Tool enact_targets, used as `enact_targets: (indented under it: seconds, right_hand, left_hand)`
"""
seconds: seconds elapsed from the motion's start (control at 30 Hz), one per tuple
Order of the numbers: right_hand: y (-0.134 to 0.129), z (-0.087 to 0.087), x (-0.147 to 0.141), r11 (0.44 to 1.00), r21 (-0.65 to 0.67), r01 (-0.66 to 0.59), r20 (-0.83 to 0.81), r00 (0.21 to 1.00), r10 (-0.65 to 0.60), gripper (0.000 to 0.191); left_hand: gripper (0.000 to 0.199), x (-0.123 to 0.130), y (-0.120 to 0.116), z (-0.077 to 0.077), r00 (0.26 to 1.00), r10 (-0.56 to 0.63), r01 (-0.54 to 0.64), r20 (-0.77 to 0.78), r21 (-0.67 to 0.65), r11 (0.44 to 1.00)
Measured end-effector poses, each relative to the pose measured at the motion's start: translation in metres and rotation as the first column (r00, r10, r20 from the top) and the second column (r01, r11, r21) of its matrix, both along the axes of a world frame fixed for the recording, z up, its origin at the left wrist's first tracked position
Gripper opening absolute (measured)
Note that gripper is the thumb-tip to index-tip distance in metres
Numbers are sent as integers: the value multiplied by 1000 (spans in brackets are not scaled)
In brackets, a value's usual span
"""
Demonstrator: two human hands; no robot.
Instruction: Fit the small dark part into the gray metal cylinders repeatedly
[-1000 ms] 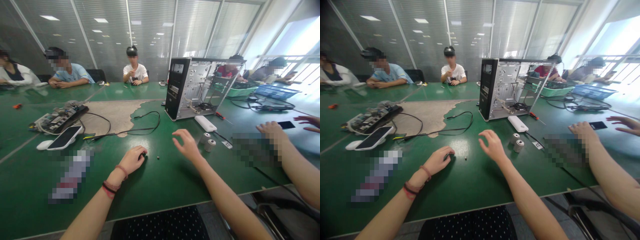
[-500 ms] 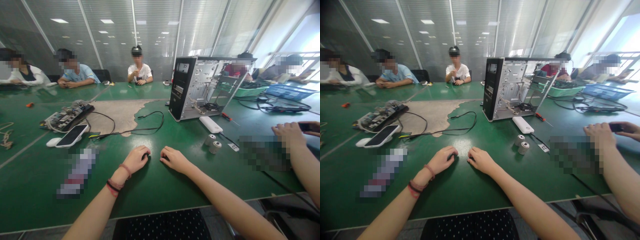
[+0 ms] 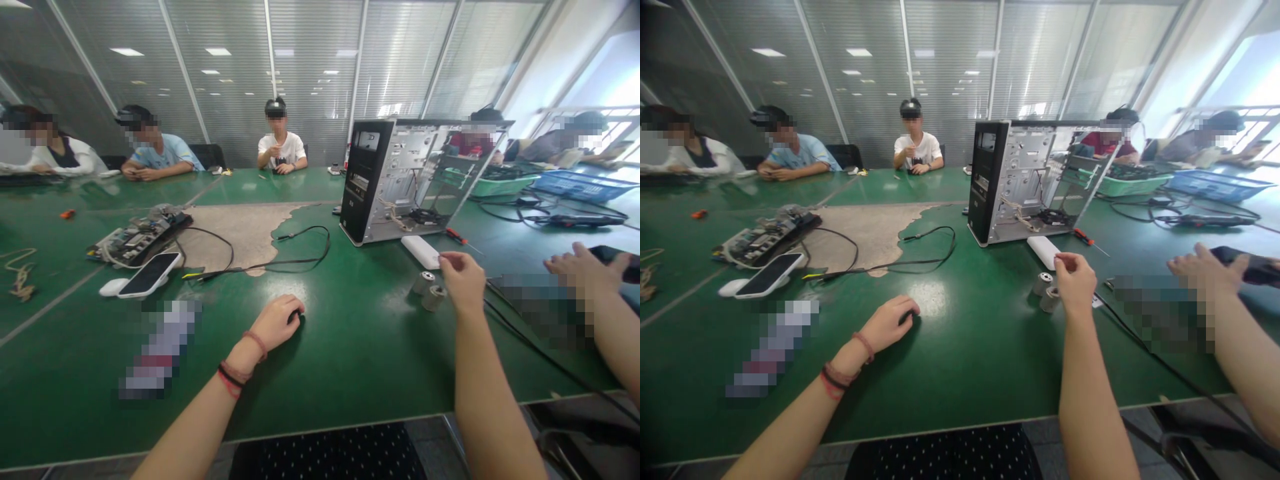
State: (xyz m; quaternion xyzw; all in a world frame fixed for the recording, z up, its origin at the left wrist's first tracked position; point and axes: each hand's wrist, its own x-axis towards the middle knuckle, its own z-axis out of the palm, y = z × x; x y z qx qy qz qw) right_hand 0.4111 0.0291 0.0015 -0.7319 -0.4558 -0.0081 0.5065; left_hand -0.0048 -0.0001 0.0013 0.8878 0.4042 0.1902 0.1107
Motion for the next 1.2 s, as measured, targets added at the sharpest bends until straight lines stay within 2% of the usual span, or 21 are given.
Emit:
enact_targets:
  seconds: [0.07,0.17,0.27,0.47,0.67,0.87,1.1,1.2]
  right_hand:
    - [-1,-7,13,992,-129,14,42,999,-8,29]
    - [-1,-14,18,950,-310,-31,88,994,62,26]
    - [2,-16,16,923,-382,-46,96,991,89,25]
    - [1,-12,11,907,-419,-35,169,979,116,21]
    - [-4,-9,14,938,-346,6,175,983,59,24]
    - [-6,-11,13,916,-392,-87,117,983,143,26]
    - [-5,-9,11,903,-415,-108,92,983,160,25]
    - [-5,-11,14,901,-410,-141,41,984,173,34]
  left_hand:
    - [20,0,0,0,1000,0,0,-1,-1,1000]
    - [19,0,0,0,1000,0,0,-7,-1,1000]
    - [19,0,0,1,1000,4,-4,-2,-5,1000]
    - [19,-1,1,1,1000,6,-6,20,-17,1000]
    - [20,-1,1,0,1000,-2,2,23,-11,1000]
    - [20,-1,1,0,1000,-8,8,10,-7,1000]
    - [19,0,0,1,1000,-2,2,-13,0,1000]
    - [19,0,0,1,1000,-2,2,-12,-4,1000]
